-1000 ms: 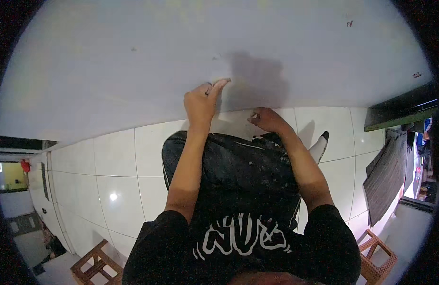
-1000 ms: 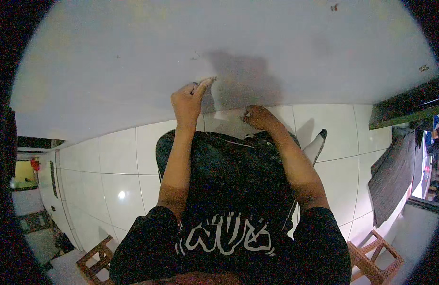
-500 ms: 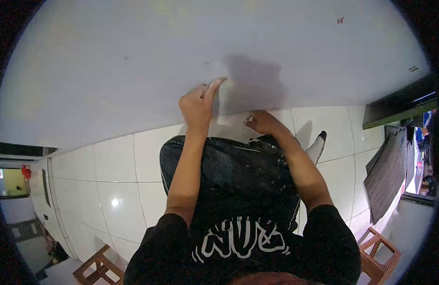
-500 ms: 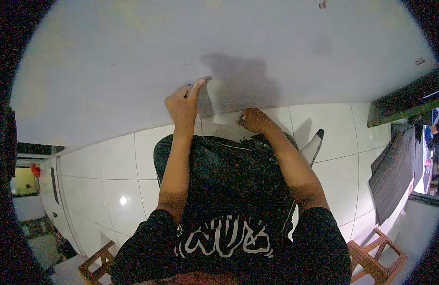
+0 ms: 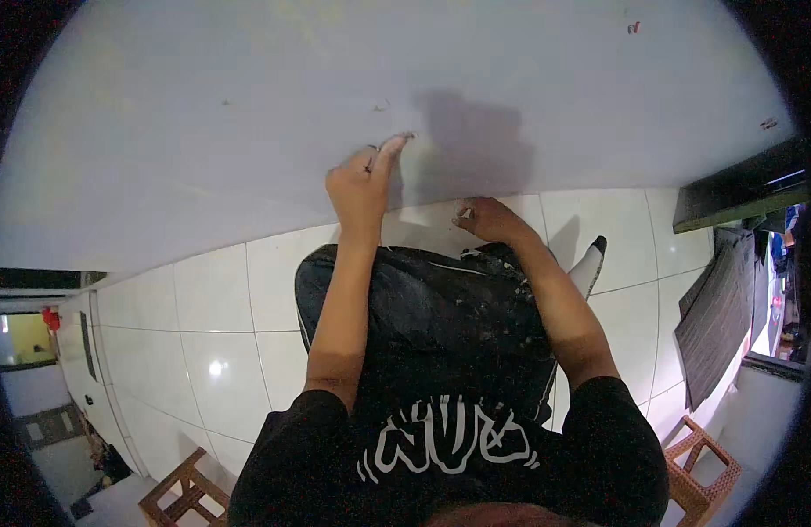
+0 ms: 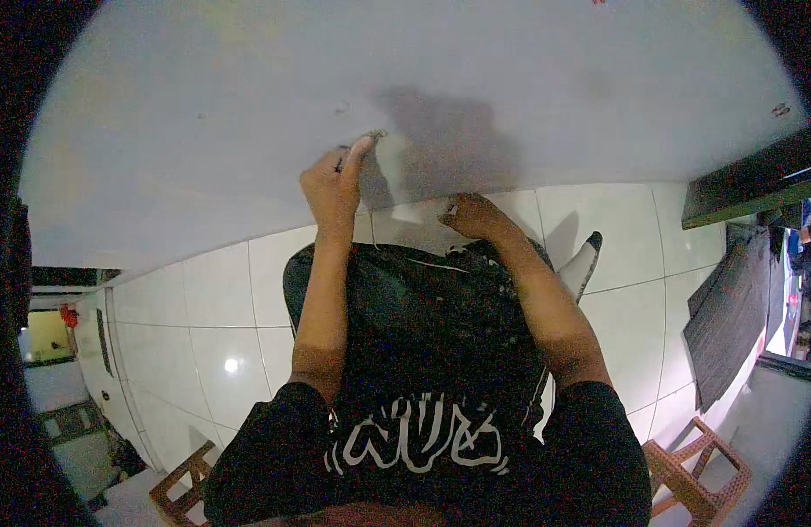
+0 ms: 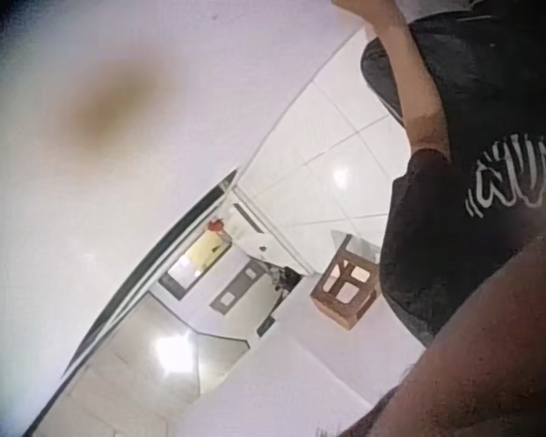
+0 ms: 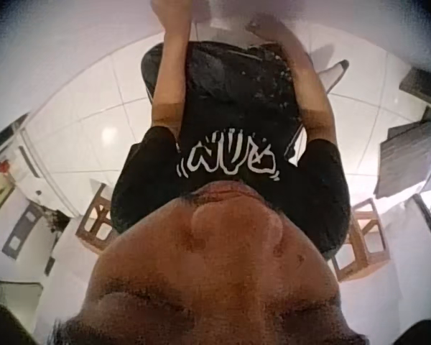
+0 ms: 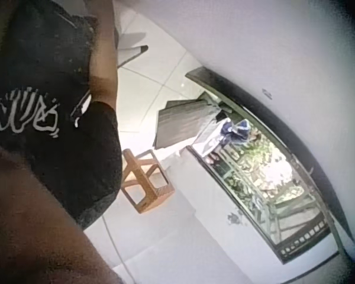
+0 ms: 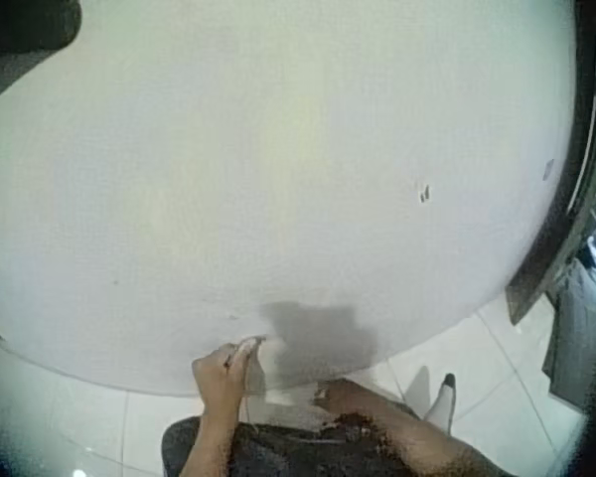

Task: The person patches holes and cracks in a wall by applying a white filler substance with a small metal scraper and smoothing the surface.

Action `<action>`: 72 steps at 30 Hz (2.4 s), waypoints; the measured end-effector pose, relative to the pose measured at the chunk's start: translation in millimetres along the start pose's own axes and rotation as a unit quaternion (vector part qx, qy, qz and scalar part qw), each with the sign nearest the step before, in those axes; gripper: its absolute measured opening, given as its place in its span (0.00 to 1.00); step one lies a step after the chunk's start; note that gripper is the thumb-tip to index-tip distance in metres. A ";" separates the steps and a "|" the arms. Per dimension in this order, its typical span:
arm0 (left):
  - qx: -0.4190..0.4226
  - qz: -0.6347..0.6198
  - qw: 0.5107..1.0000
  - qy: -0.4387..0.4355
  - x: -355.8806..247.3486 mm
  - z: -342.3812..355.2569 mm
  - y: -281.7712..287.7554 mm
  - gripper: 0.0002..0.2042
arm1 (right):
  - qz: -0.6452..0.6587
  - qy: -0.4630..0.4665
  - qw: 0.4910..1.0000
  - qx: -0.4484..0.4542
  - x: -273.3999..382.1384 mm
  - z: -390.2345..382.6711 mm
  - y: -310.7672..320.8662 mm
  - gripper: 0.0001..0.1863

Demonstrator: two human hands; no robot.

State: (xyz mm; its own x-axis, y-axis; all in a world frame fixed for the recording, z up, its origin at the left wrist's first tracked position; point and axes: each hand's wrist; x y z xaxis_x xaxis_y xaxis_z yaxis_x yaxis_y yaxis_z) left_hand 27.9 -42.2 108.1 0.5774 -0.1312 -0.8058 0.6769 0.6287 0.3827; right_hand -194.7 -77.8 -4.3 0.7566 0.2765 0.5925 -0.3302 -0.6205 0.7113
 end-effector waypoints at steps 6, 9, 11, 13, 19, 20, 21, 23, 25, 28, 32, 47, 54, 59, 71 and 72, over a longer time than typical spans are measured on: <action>0.013 0.069 0.996 -0.046 -2.9 -2.1 -6.0 0.26 | -0.012 0.012 1.000 -0.014 -6.0 -1.8 1.0 0.23; -0.007 0.032 0.999 -0.012 -4.8 0.2 2.3 0.24 | 0.008 -0.012 1.000 0.026 10.1 -1.9 3.7 0.23; 0.005 0.025 0.999 -0.029 6.4 -4.6 -4.2 0.24 | -0.014 0.000 1.000 0.012 3.9 -0.1 1.8 0.23; 0.038 0.072 0.997 -0.019 10.8 -7.2 -3.8 0.25 | -0.034 0.015 0.999 -0.002 -1.0 1.8 2.1 0.23; -0.010 0.067 0.995 -0.070 -0.7 2.0 -0.6 0.25 | -0.002 0.036 0.999 -0.025 -4.1 -0.4 -3.1 0.23; -0.003 0.069 0.995 -0.073 4.1 -0.9 -1.1 0.26 | -0.004 0.023 1.000 -0.017 -1.7 1.3 -2.9 0.23; 0.003 0.071 0.995 -0.075 9.0 -4.2 -1.7 0.26 | -0.007 0.010 1.000 -0.008 0.3 2.2 -2.8 0.23; 0.022 0.075 0.995 -0.061 16.8 -12.0 -7.3 0.26 | -0.020 0.023 1.000 -0.009 -7.1 6.2 -3.7 0.23; 0.042 0.081 0.995 -0.048 14.0 -12.5 -9.0 0.26 | -0.030 0.036 0.999 -0.010 -9.0 6.3 -3.1 0.24; -0.020 0.018 0.998 -0.062 -1.8 -3.5 -6.4 0.27 | -0.005 0.029 0.999 -0.016 -8.0 2.0 -5.3 0.23; 0.024 0.042 0.999 -0.015 9.6 -8.4 -4.0 0.27 | -0.017 0.044 0.999 -0.010 -8.2 5.8 -7.8 0.23; -0.001 0.037 0.998 -0.060 0.2 -7.3 -8.7 0.26 | 0.000 -0.003 1.000 0.013 -2.2 0.0 -0.9 0.24; 0.019 0.061 0.996 -0.068 11.4 -9.9 -13.5 0.25 | -0.033 0.029 0.999 0.017 -8.0 0.3 0.3 0.27; 0.004 0.039 0.996 -0.078 -5.0 0.5 -6.2 0.24 | -0.032 0.004 0.999 0.026 1.4 -0.7 -0.2 0.26; -0.038 0.050 0.993 -0.099 -3.5 7.3 -3.7 0.26 | -0.016 -0.005 0.999 0.043 2.2 -1.1 2.4 0.27; -0.015 0.060 0.995 -0.080 6.1 1.4 -4.1 0.26 | -0.021 0.001 0.998 0.056 6.3 -0.5 2.3 0.27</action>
State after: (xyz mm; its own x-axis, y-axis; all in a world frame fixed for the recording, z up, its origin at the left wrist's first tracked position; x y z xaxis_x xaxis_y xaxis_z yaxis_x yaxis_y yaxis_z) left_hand 29.4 -46.7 102.3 0.7193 -0.1725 -0.6729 0.5870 0.6689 0.4560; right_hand -191.0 -77.1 1.3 0.7678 0.3045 0.5637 -0.2335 -0.6863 0.6888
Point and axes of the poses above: each hand's wrist, its own z-axis towards the middle knuckle, its own y-axis out of the back of the hand, x = y × z, and after that the axes turned 2 degrees about y, right-handed
